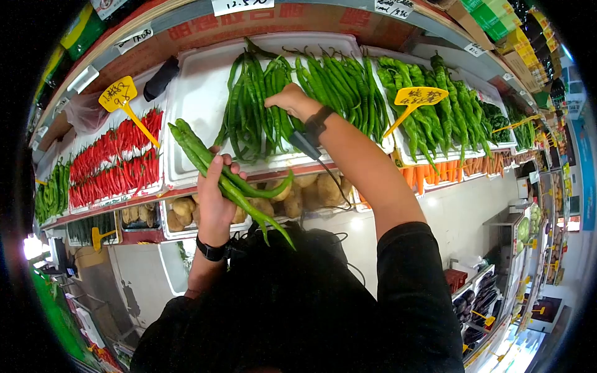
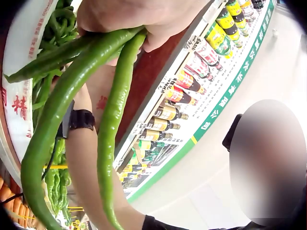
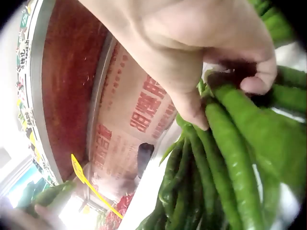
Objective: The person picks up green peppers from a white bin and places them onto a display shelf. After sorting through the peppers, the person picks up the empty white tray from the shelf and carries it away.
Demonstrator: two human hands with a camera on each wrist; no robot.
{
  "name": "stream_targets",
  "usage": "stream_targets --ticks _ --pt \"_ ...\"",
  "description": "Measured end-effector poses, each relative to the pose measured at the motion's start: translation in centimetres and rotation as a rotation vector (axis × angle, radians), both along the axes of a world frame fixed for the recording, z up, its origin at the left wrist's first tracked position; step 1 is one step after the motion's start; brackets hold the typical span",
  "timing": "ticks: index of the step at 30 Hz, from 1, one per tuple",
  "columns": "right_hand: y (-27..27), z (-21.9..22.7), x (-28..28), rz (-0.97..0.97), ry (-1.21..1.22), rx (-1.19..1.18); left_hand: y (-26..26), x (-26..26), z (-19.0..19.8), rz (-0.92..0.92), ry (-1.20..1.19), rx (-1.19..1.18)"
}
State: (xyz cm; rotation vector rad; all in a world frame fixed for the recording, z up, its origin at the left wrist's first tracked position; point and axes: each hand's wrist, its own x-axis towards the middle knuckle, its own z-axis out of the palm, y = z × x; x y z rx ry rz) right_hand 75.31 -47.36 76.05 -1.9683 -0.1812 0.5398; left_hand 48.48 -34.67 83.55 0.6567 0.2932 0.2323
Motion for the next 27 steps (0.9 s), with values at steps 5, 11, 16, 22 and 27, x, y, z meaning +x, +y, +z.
stream_targets --ticks 5,11,16,22,27 --pt "0.3 2.3 -1.5 -0.084 -0.045 -0.057 0.2 -0.1 -0.4 -0.003 0.013 0.019" --pt "-4.0 8.7 -3.2 -0.125 0.308 0.473 0.7 -0.1 -0.7 -0.027 -0.005 0.007" --pt "-7.9 10.8 -4.6 -0.174 0.39 0.874 0.2 0.5 -0.7 -0.061 0.003 -0.015" --pt "-7.6 12.5 -13.3 -0.023 -0.057 0.564 -1.1 2.1 0.3 -0.136 0.056 0.02" --pt "-6.0 13.2 -19.8 0.124 -0.498 0.285 -2.0 3.8 1.2 -0.179 -0.025 -0.035"
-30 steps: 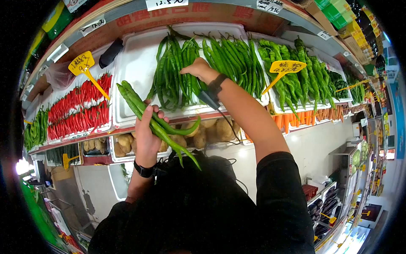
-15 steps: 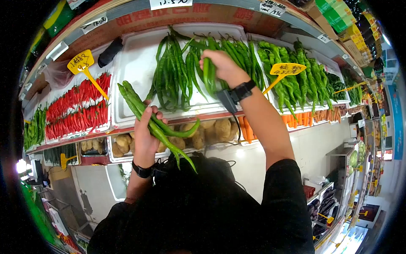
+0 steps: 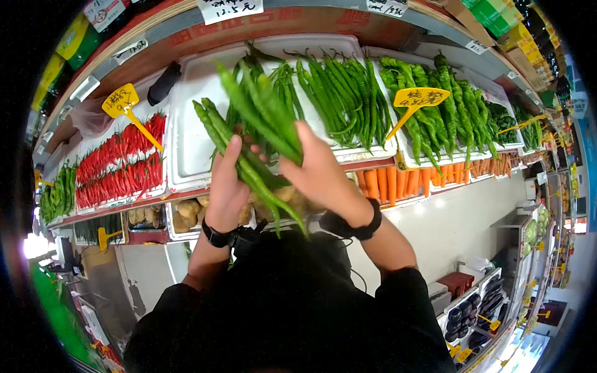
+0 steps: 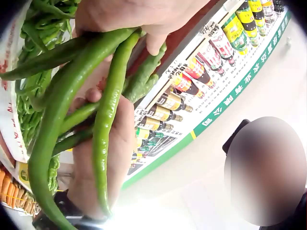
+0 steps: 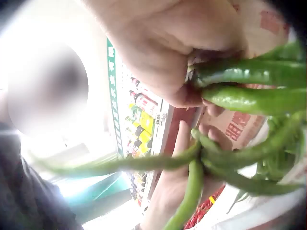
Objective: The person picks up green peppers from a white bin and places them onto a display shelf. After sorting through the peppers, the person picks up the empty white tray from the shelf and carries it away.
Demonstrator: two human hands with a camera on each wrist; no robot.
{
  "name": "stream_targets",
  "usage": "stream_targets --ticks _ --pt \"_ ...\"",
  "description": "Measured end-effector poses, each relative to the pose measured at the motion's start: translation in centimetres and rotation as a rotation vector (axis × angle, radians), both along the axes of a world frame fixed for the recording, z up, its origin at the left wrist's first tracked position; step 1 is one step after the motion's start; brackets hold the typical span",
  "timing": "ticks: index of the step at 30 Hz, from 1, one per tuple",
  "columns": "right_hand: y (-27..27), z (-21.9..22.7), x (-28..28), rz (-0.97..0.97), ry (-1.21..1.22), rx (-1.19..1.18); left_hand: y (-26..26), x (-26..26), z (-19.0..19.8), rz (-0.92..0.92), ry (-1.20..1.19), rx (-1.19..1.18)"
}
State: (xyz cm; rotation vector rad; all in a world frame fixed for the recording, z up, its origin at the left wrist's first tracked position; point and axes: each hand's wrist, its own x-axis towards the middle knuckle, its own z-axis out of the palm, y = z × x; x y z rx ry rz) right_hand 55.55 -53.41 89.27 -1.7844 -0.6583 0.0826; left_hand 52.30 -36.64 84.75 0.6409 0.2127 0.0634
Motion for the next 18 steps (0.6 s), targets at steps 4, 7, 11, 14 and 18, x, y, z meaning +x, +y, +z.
stream_targets --ticks 4,7,11,14,18 --pt "0.4 -0.2 -2.5 -0.035 -0.009 -0.259 -0.7 0.0 0.6 0.066 -0.221 -0.014" --pt "0.2 -1.7 -2.4 0.096 0.153 -0.111 -0.4 0.0 1.1 0.027 -0.102 0.171" --pt "-1.0 -3.1 -2.0 0.336 0.868 0.5 0.3 -0.6 -0.1 0.012 -0.102 0.181" --pt "-0.9 -4.6 -2.1 0.218 0.746 0.423 0.4 -1.2 0.6 -0.015 -0.061 0.148" --pt "-0.6 -3.4 -2.3 0.172 0.603 0.425 0.1 -1.4 -0.4 -0.012 -0.042 0.205"
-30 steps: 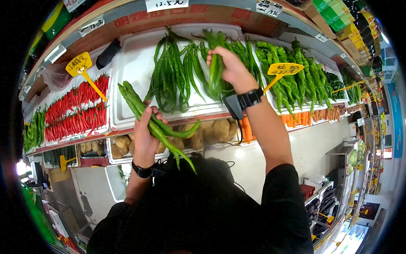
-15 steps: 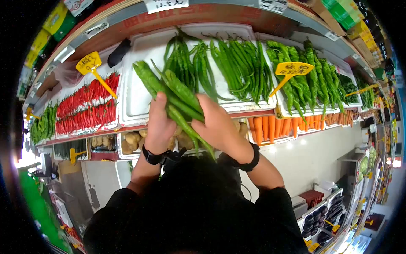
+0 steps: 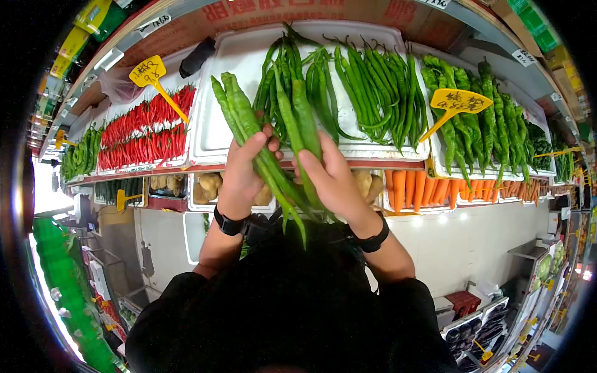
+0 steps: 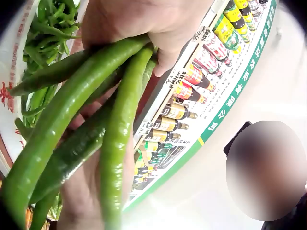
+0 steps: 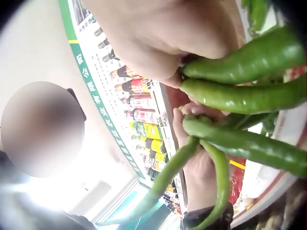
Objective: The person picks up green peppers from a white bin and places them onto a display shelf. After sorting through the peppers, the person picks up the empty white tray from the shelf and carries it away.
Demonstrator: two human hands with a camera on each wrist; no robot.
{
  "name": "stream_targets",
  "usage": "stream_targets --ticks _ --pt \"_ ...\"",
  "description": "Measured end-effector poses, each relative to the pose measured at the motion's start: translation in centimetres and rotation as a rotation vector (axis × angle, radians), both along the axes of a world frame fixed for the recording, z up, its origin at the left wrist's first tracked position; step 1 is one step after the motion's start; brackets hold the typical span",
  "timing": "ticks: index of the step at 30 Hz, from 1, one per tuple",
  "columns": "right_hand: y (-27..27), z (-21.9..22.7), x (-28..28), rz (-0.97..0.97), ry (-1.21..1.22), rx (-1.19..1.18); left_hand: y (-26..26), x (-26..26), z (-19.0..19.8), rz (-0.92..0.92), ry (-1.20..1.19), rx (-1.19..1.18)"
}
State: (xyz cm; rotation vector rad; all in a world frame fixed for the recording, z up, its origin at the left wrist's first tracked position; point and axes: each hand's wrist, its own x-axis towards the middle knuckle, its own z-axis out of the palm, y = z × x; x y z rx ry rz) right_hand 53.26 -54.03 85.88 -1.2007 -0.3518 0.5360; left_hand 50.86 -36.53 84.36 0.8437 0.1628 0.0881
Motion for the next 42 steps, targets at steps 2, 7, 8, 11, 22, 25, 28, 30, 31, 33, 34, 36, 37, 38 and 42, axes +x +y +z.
stream_targets --ticks 2,7,8,11,22,25,28,30,31,33,34,36,37,38,42 --pt "0.5 1.1 -0.2 -0.051 -0.084 -0.048 -0.9 -0.3 0.0 0.035 0.009 0.008" --pt "1.1 -0.3 0.1 -0.096 -0.47 -0.247 -2.9 -1.1 -0.2 0.096 -0.089 0.008" --pt "0.7 -0.1 0.2 -0.074 -0.536 -0.298 -2.7 -1.2 -0.8 0.075 -0.11 -0.033" --pt "0.4 -0.8 0.3 -0.064 -0.612 -0.305 -3.2 -1.8 -0.2 0.12 -0.024 0.059" --pt "0.9 -4.3 -0.3 0.176 -0.414 -0.008 -4.3 -5.3 -2.2 0.324 0.079 0.393" --pt "1.7 -6.1 -1.4 0.216 -0.256 0.12 -4.2 -6.6 -1.8 0.389 0.118 0.505" --pt "2.6 -6.8 -3.4 0.209 -0.044 0.188 -5.1 -8.4 -0.7 0.454 0.154 0.521" --pt "3.3 -6.6 -4.4 0.203 0.032 0.184 -5.0 -9.8 -0.3 0.483 0.173 0.501" --pt "3.6 -6.7 -4.7 0.228 0.025 0.209 -4.7 -10.4 -0.1 0.51 0.176 0.454" --pt "4.6 -6.9 -5.4 0.271 0.012 0.26 -3.8 -11.9 0.1 0.554 0.18 0.36" --pt "5.0 -6.6 -5.7 0.326 0.037 0.273 -3.3 -12.8 0.3 0.577 0.181 0.33" --pt "5.7 -5.7 -6.7 0.437 0.089 0.294 -2.3 -14.8 0.2 0.631 0.19 0.28" --pt "6.3 -5.5 -7.3 0.482 0.113 0.322 -1.6 -15.9 0.1 0.66 0.195 0.254" --pt "7.0 -5.3 -8.1 0.53 0.139 0.35 -0.7 -17.2 -0.3 0.696 0.168 0.274" --pt "9.7 -4.6 -13.4 0.639 0.337 0.355 2.0 -22.6 1.6 0.798 0.138 0.134"
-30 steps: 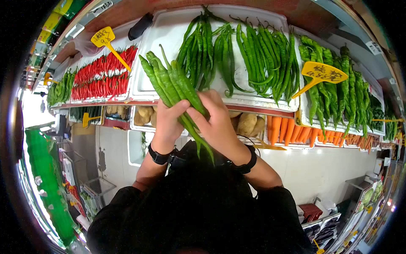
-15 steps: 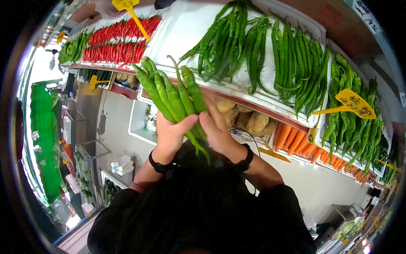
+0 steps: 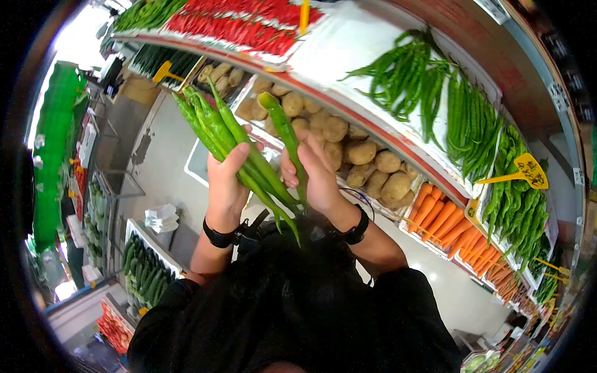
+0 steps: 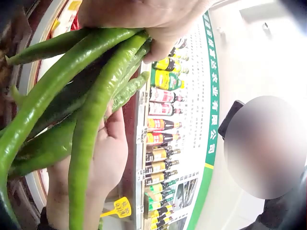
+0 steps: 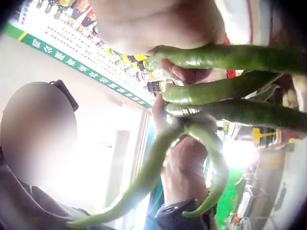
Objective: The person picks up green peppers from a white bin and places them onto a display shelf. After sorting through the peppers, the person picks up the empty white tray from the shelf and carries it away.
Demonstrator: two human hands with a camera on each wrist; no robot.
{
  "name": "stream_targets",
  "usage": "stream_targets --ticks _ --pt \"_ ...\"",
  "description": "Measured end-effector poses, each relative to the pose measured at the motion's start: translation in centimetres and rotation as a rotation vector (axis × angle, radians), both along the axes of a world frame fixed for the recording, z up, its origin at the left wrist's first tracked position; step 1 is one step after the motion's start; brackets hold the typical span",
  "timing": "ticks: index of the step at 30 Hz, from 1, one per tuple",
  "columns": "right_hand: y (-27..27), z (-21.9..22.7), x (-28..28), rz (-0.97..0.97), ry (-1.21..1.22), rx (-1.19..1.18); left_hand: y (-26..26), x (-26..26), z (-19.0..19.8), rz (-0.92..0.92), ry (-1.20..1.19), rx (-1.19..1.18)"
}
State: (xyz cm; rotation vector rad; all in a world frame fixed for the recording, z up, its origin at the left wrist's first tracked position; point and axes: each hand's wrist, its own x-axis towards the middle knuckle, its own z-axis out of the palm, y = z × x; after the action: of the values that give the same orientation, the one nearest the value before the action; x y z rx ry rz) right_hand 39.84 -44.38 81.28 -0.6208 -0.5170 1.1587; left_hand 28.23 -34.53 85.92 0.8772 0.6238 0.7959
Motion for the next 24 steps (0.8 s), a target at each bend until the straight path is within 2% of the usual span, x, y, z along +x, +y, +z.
stream_targets --ticks 4,7,8,12,15,17,19,23,24 --pt "2.7 0.7 -5.5 0.223 0.152 -0.104 2.7 -6.7 -0.9 0.006 -0.004 0.02" --pt "4.9 0.2 -10.3 0.19 0.08 -0.175 4.3 -11.8 -1.7 -0.005 0.035 0.075" --pt "5.4 0.0 -11.7 0.224 0.076 -0.159 4.6 -13.4 -2.3 0.044 0.068 0.065" --pt "7.7 0.0 -17.7 0.243 -0.021 -0.2 5.9 -19.7 -3.2 0.055 0.059 -0.017" --pt "9.4 -0.7 -22.0 0.184 -0.148 -0.248 6.5 -23.6 -3.7 0.095 0.068 -0.015" --pt "10.5 -1.7 -24.1 0.174 -0.12 -0.263 7.2 -25.7 -6.1 0.168 0.112 0.057" --pt "11.7 -2.5 -26.0 0.146 -0.074 -0.281 7.6 -27.1 -6.4 0.17 0.086 0.014" --pt "13.9 -4.7 -28.1 0.09 -0.307 -0.334 8.4 -27.9 -8.6 0.268 0.077 -0.096" --pt "14.7 -5.6 -28.1 0.081 -0.329 -0.366 8.9 -28.1 -8.8 0.233 0.052 -0.131"
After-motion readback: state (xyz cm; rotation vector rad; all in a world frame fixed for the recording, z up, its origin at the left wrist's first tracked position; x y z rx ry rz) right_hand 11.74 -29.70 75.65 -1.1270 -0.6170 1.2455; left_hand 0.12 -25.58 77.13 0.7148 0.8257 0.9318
